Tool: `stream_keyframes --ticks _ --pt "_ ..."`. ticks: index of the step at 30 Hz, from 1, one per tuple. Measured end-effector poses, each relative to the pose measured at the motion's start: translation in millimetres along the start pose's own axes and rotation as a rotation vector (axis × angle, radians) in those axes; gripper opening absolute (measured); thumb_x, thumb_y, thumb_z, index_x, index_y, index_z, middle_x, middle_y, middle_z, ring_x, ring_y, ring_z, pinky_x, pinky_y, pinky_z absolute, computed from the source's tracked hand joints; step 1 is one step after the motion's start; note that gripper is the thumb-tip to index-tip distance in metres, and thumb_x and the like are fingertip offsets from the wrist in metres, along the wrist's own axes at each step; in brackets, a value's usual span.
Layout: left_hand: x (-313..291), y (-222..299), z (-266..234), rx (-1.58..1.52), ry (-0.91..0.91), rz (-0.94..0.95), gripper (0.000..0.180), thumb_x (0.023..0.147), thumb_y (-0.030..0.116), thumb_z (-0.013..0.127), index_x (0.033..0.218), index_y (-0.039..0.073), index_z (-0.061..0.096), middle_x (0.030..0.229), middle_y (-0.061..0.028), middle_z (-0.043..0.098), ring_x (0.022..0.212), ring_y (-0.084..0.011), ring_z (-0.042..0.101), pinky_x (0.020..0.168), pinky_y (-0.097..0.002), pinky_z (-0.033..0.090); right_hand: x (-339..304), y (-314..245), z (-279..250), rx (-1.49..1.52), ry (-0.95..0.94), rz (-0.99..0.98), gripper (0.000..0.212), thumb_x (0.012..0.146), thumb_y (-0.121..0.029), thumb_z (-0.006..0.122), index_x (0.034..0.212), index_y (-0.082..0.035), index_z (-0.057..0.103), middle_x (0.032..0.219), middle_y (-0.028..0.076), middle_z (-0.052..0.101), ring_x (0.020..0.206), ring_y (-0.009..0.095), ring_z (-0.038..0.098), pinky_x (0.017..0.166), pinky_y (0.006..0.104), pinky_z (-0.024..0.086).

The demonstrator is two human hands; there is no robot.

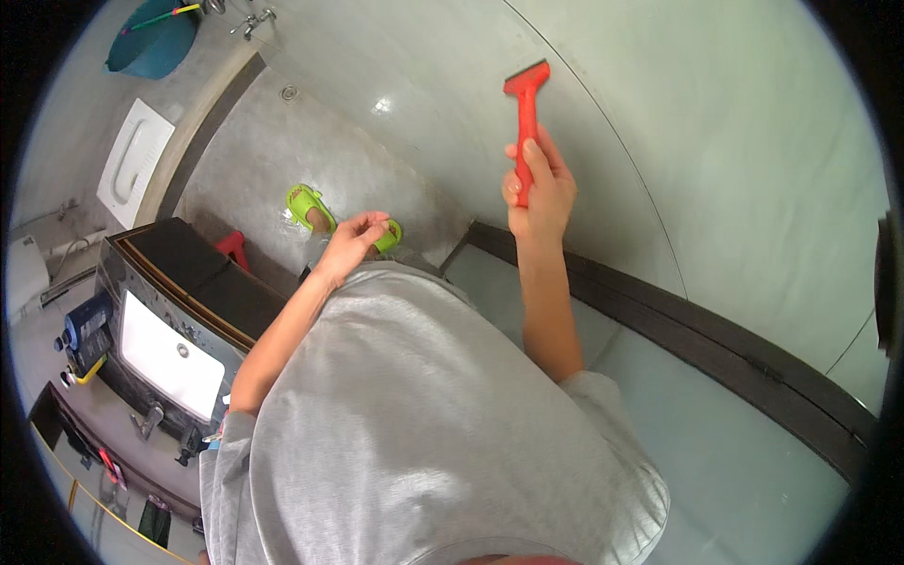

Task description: The person scrapes a bathroom wall using a handheld tool, rinses the area with a shower head, and wipes the wall and the tool with a cloth.

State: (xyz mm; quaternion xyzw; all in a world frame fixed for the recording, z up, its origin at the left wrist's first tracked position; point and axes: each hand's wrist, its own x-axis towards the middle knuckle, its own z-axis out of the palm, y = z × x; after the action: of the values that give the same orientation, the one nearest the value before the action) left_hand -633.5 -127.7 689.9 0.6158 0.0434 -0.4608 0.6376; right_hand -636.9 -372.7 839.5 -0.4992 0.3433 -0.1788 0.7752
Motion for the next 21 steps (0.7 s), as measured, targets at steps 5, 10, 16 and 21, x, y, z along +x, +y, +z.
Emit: stream_keyframes --ticks 5,10,16,21 --pt "-0.5 0.5 1.4 -0.032 -0.016 -0.005 0.035 0.094 0.025 0.061 0.122 0.004 0.060 0.105 -0.0008 0.064 0.096 -0.0098 0.057 0.079 -0.0256 0.046 -4.9 -2.7 -10.9 0.013 -0.011 -0.003 0.042 0.091 -0.007 0.062 0.131 0.000 0.052 0.084 0.012 0.064 0.045 0.012 0.048 0.037 0.0238 0.034" --pt "-1.4 -4.5 4.8 -0.006 -0.023 -0.004 0.034 0.094 0.026 0.061 0.121 0.005 0.061 0.102 0.0015 0.063 0.091 -0.0080 0.056 0.074 -0.0251 0.046 -5.9 -2.0 -7.2 0.013 0.006 0.012 0.044 0.091 -0.008 0.062 0.133 0.001 0.050 0.083 0.012 0.064 0.045 0.012 0.048 0.036 0.0235 0.034" --pt "-1.5 -6.9 3.7 -0.036 -0.032 -0.008 0.033 0.094 0.024 0.061 0.120 0.004 0.061 0.101 0.0013 0.063 0.091 -0.0076 0.056 0.075 -0.0238 0.045 -2.4 -3.6 4.4 -0.022 -0.005 0.023 0.046 0.093 -0.009 0.061 0.135 -0.001 0.047 0.084 0.011 0.064 0.045 0.012 0.048 0.036 0.0235 0.034" --pt "-0.8 -8.0 6.5 -0.022 -0.032 0.067 0.035 0.093 0.023 0.061 0.121 0.001 0.060 0.100 -0.0004 0.063 0.092 -0.0082 0.055 0.081 -0.0233 0.044 -13.0 -1.8 -14.2 0.089 -0.136 0.005 0.039 0.097 -0.013 0.054 0.135 -0.007 0.049 0.085 0.007 0.061 0.045 0.011 0.048 0.037 0.0242 0.035"
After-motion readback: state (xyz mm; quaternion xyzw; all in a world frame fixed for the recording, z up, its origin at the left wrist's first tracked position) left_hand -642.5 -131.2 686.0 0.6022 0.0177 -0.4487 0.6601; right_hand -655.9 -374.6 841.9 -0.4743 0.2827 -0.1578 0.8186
